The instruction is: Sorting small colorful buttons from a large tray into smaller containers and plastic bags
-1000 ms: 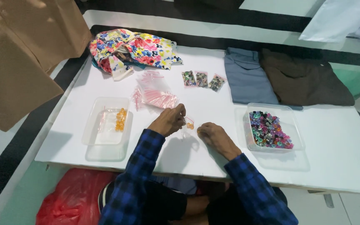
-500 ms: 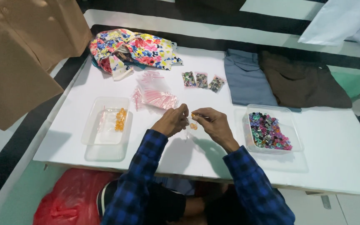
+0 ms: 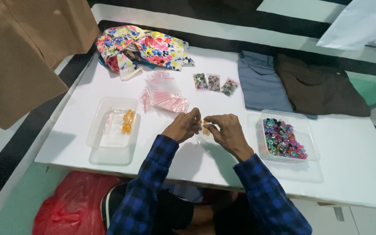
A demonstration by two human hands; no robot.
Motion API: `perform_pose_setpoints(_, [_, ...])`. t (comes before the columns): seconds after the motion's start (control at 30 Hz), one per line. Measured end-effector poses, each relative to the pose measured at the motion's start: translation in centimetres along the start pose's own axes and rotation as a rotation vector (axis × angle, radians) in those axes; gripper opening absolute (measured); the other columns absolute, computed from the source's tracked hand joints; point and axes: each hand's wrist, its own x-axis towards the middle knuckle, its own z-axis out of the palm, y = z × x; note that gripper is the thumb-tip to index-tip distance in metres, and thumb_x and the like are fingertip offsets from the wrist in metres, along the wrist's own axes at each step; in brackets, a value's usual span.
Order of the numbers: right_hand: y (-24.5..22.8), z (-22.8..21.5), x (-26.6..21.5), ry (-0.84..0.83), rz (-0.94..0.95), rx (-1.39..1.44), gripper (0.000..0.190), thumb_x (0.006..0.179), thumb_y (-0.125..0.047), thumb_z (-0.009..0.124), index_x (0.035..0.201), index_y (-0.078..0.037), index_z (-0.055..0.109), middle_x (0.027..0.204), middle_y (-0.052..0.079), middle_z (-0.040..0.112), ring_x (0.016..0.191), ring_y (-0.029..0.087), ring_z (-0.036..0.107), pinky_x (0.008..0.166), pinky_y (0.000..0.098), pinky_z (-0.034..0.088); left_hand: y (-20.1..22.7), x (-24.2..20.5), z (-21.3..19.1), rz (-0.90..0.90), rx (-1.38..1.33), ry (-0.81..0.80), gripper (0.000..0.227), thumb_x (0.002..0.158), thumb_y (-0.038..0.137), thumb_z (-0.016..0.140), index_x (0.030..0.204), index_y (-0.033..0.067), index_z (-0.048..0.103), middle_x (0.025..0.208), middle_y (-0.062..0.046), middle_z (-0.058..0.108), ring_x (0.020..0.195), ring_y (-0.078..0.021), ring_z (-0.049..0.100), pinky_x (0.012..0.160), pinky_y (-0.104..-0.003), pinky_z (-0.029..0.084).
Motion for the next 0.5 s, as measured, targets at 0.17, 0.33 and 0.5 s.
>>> perform_pose_setpoints(0.17, [-1.5, -0.8, 0.2, -0.053, -0.025, -0.069, 0.009, 0.092, -0.014, 0.072, 0.097, -0.018, 0.078, 0.096, 0.002, 0.080, 0.090, 0.027, 0.076, 0.083, 0.0411, 0.055, 0.7, 0.0, 0.2, -0.030, 0.016, -0.001, 0.025, 0.087, 0.007, 0.063, 0.108, 0.0135, 0.052, 0.075, -0.005, 0.077, 0.081, -0.0293, 0.076, 0.082, -0.040, 0.056])
perform_pose_setpoints(0.33, [-0.8, -0.3, 0.1, -0.042, -0.021, -0.031, 0.010, 0.097, -0.017, 0.067, 0.099, -0.014, 0.077, 0.100, 0.005, 0.078, 0.092, 0.029, 0.075, 0.083, 0.0410, 0.057, 1.1, 0.5, -0.2, -0.045, 0.043, -0.003, 0.020, 0.091, 0.009, 0.066, 0.108, 0.0122, 0.055, 0.077, -0.009, 0.077, 0.082, -0.0300, 0.076, 0.082, -0.041, 0.056])
perform_pose_setpoints(0.5, [1.2, 2.2, -0.5, 0.082, -0.012, -0.103, 0.021, 0.096, -0.037, 0.070, 0.105, -0.020, 0.076, 0.094, 0.001, 0.077, 0.088, 0.022, 0.075, 0.090, 0.0381, 0.054, 0.7, 0.9, 0.4, -0.024, 0.155, 0.029, 0.024, 0.090, 0.017, 0.069, 0.107, 0.0147, 0.052, 0.074, -0.010, 0.075, 0.080, -0.0336, 0.076, 0.075, -0.043, 0.059])
